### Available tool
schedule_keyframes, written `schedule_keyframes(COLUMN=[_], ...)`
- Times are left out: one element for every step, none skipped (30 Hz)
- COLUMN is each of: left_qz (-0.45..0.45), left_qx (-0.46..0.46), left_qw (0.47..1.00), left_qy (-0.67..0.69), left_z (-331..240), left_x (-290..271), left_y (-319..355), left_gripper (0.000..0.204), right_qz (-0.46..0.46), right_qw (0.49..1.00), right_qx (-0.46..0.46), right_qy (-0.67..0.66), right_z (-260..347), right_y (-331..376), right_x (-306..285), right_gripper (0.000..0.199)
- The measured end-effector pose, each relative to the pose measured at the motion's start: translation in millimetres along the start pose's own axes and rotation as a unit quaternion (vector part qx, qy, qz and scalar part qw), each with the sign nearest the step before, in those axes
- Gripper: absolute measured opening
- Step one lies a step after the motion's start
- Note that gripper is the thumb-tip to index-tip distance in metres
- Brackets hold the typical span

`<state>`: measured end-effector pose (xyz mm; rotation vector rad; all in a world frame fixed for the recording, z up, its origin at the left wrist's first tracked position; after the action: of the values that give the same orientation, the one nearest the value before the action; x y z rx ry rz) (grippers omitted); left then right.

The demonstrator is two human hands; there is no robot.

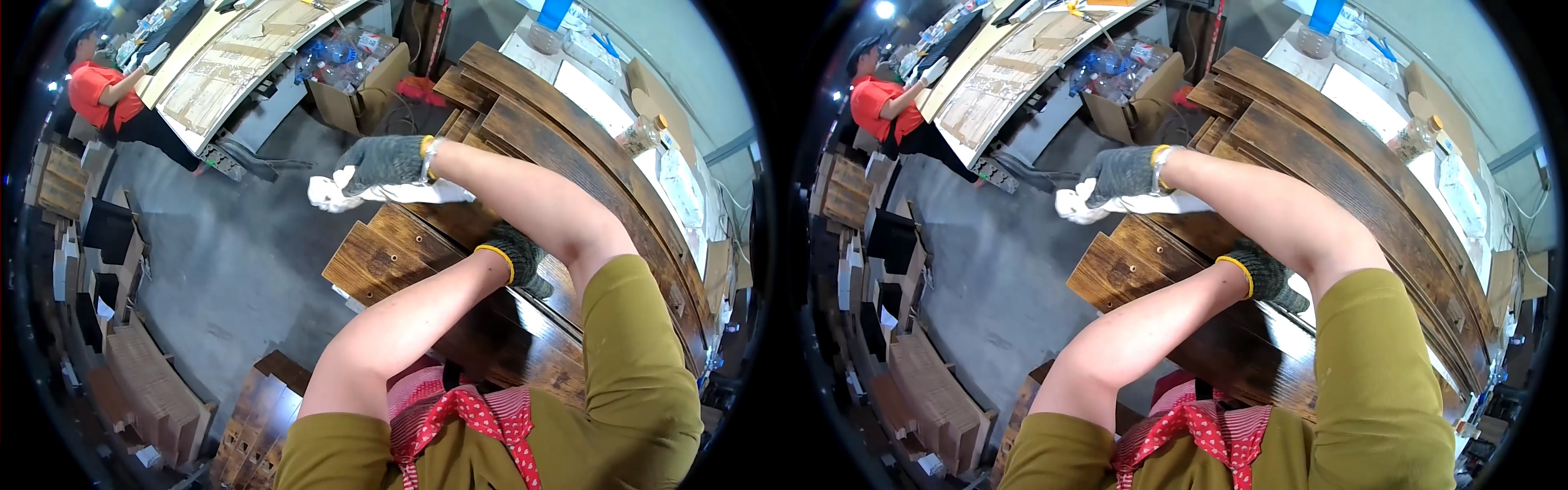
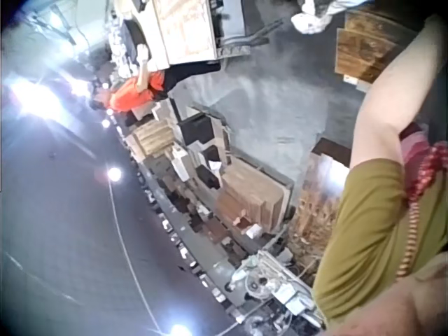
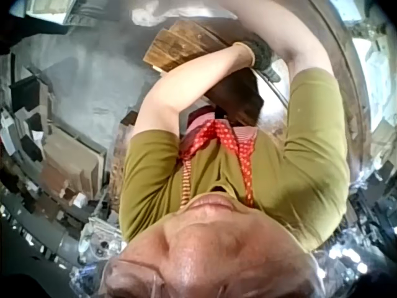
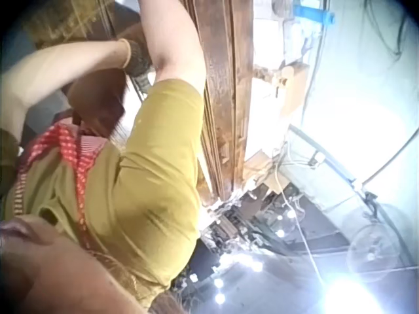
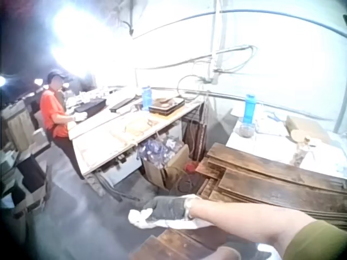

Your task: The person wipes wooden boards with a cloth, turning and repositioning each board to wipe its surfaces by hand.

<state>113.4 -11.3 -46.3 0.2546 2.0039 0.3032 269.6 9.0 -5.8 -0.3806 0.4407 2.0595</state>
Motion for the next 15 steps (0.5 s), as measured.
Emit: schedule_keyframes(left_qz=[-0.005, -0.01, -0.014, -0.12, -0.1, -0.125, -0.15, -0.066, 0.013, -0.13, -0.271, -0.147, -0.017, -0.024, -0.033], left_qx=[0.006, 0.005, 0.006, 0.037, 0.035, 0.05, 0.063, 0.071, 0.049, 0.086, 0.117, 0.103, 0.072, 0.082, 0.094], left_qw=[1.0, 1.0, 1.0, 0.991, 0.991, 0.986, 0.981, 0.994, 0.999, 0.984, 0.944, 0.978, 0.994, 0.991, 0.987], left_qy=[-0.004, -0.003, -0.002, -0.042, -0.08, -0.094, -0.107, -0.052, -0.009, -0.082, -0.145, -0.105, -0.079, -0.104, -0.13], left_z=[4, 7, 9, -8, -14, 18, 49, 16, -9, 3, 12, -3, -11, -11, -16], left_x=[10, 18, 26, -5, -23, 24, 74, 28, -29, -14, 3, -19, -42, -40, -36], left_y=[-7, -7, -7, 16, 16, -11, -32, -25, 4, 5, 7, 4, 4, 1, -5], left_gripper=[0.099, 0.102, 0.106, 0.068, 0.061, 0.061, 0.062, 0.065, 0.069, 0.071, 0.073, 0.074, 0.076, 0.071, 0.067], right_qz=[-0.03, -0.08, -0.131, -0.206, -0.267, -0.296, -0.318, -0.401, -0.473, -0.494, -0.448, -0.569, -0.668, -0.72, -0.767], right_qw=[0.998, 0.99, 0.976, 0.958, 0.937, 0.95, 0.944, 0.912, 0.852, 0.86, 0.783, 0.793, 0.728, 0.675, 0.614], right_qx=[0.011, 0.011, 0.014, 0.01, -0.002, -0.039, -0.074, 0.002, 0.051, 0.067, 0.088, 0.133, 0.157, 0.129, 0.093], right_qy=[-0.056, -0.114, -0.172, -0.2, -0.226, -0.094, 0.038, -0.091, -0.217, 0.111, 0.422, 0.169, -0.017, -0.092, -0.16], right_z=[2, 9, 16, 13, 15, 16, 18, -3, -7, -7, -12, -26, 5, 8, 15], right_y=[7, 18, 32, 67, 93, 111, 125, 190, 247, 294, 341, 407, 434, 480, 524], right_x=[2, 5, 4, -12, -18, -24, -25, -33, -32, -33, -30, -19, -6, 9, 26], right_gripper=[0.026, 0.024, 0.022, 0.021, 0.02, 0.022, 0.023, 0.024, 0.026, 0.027, 0.028, 0.029, 0.029, 0.03, 0.033])
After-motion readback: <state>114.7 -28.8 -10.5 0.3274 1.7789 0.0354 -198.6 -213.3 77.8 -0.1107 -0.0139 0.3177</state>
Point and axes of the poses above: each hand's wrist, its own y-axis away from the middle knuckle, its own x-axis out of the palm, z = x × y, the point moved 1 cm from there along -y, towards the middle knuckle, and after that the axes turned 4 degrees about -y, right-handed, at the moved point
